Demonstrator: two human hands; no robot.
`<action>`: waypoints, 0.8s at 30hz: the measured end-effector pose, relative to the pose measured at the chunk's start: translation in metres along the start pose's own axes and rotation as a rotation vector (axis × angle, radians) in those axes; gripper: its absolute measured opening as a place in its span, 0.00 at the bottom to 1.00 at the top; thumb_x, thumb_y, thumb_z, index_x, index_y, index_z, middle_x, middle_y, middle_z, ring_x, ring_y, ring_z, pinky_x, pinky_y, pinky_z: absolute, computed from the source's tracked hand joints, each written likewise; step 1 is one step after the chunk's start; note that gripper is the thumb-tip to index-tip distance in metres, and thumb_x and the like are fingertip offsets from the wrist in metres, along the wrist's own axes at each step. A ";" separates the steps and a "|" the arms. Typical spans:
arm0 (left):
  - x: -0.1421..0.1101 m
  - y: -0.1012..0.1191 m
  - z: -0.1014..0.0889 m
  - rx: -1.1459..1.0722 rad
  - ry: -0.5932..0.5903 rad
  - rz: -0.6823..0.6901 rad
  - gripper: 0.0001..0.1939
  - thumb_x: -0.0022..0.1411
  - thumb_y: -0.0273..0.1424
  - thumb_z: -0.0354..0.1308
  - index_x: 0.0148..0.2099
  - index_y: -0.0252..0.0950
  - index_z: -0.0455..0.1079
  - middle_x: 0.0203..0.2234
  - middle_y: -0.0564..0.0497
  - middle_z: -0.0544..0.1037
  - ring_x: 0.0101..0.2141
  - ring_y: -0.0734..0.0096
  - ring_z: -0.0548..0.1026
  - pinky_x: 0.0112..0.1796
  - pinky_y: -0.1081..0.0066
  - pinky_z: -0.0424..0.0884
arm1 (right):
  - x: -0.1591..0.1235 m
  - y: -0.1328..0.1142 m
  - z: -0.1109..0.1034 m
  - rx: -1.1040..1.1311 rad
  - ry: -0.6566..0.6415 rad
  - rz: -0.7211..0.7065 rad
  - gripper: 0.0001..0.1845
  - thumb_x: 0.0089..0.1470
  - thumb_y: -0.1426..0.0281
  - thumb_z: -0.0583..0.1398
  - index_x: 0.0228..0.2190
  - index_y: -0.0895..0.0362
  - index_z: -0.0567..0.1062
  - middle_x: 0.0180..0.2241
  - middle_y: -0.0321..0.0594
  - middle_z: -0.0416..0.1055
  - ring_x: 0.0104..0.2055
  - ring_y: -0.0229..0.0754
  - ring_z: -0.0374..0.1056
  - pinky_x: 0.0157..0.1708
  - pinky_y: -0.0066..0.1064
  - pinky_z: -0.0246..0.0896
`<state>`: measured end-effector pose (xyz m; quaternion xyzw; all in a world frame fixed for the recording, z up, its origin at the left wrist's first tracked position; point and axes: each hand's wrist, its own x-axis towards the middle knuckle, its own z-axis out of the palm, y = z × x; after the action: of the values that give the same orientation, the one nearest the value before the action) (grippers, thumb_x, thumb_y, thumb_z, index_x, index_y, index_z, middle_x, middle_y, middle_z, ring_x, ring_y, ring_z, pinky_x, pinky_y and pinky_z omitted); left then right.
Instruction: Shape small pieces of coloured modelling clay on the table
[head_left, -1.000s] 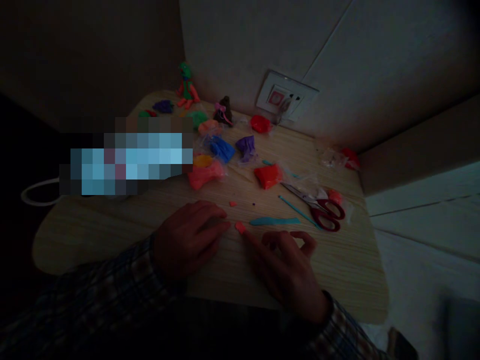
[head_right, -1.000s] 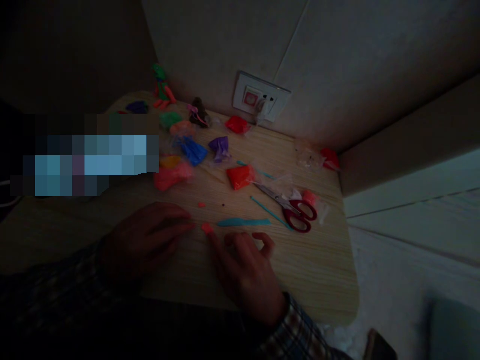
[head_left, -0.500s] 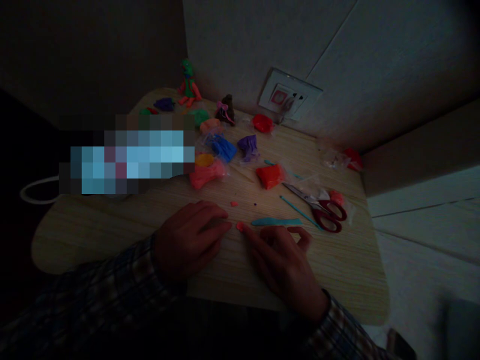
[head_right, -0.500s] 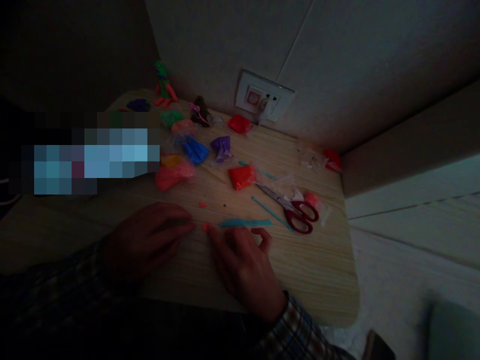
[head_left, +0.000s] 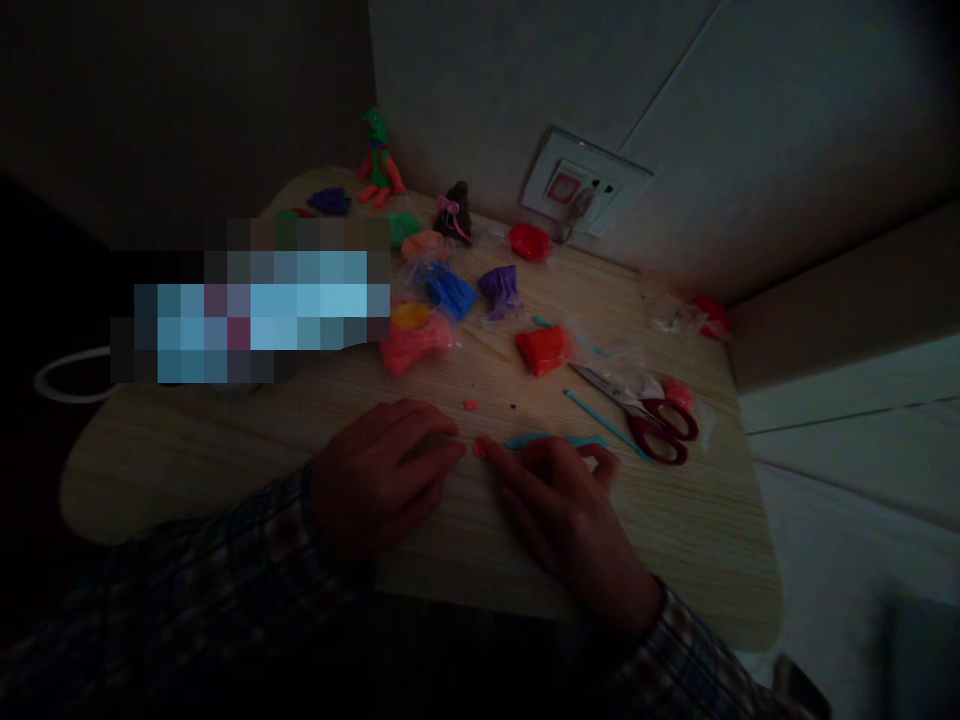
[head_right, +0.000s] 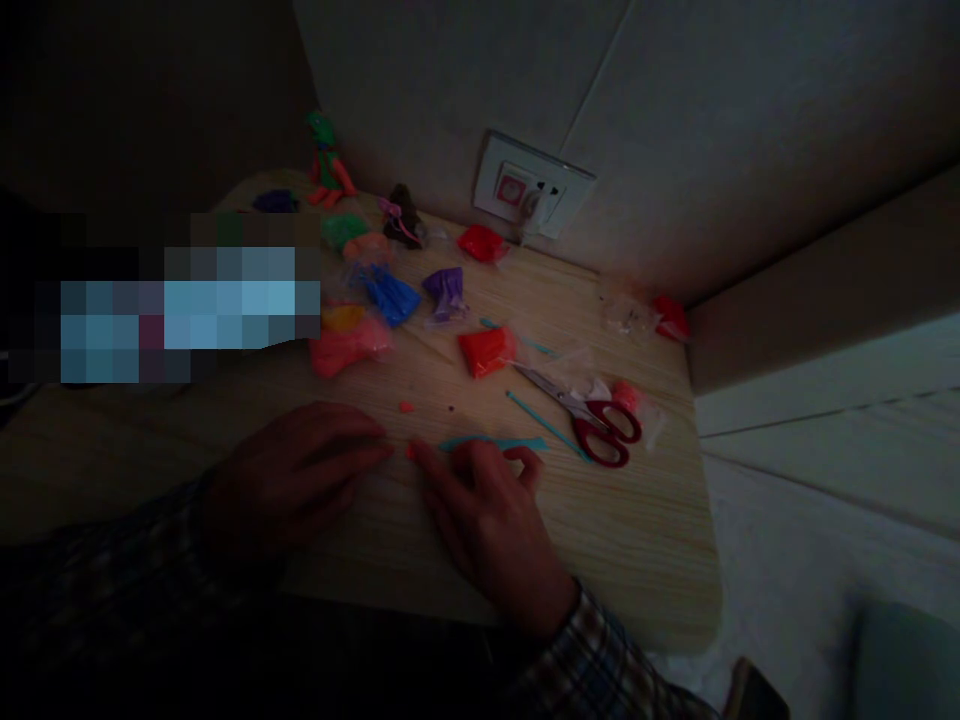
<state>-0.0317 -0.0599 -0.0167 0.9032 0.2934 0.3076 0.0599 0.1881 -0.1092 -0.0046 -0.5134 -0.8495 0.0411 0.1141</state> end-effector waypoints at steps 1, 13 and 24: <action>0.000 0.000 0.000 0.004 -0.002 0.004 0.11 0.64 0.24 0.49 0.44 0.31 0.71 0.40 0.42 0.74 0.41 0.61 0.72 0.41 0.60 0.73 | 0.000 0.000 0.000 0.002 -0.003 -0.001 0.21 0.62 0.70 0.51 0.56 0.52 0.66 0.35 0.40 0.64 0.37 0.41 0.63 0.40 0.41 0.49; 0.001 -0.001 -0.002 0.002 -0.033 0.020 0.10 0.63 0.24 0.50 0.44 0.31 0.70 0.40 0.42 0.74 0.41 0.61 0.72 0.39 0.59 0.74 | 0.008 0.000 0.000 0.047 -0.022 -0.017 0.22 0.63 0.71 0.49 0.57 0.54 0.64 0.33 0.39 0.61 0.34 0.40 0.61 0.35 0.38 0.47; 0.002 0.001 -0.002 0.012 0.013 0.029 0.10 0.63 0.24 0.49 0.43 0.31 0.70 0.38 0.43 0.75 0.40 0.62 0.72 0.40 0.61 0.73 | 0.016 0.002 0.005 0.019 -0.039 -0.048 0.22 0.62 0.72 0.50 0.57 0.56 0.63 0.31 0.38 0.60 0.33 0.40 0.59 0.34 0.38 0.45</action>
<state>-0.0310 -0.0596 -0.0133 0.9057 0.2825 0.3124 0.0483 0.1814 -0.0937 -0.0071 -0.4907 -0.8633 0.0567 0.1034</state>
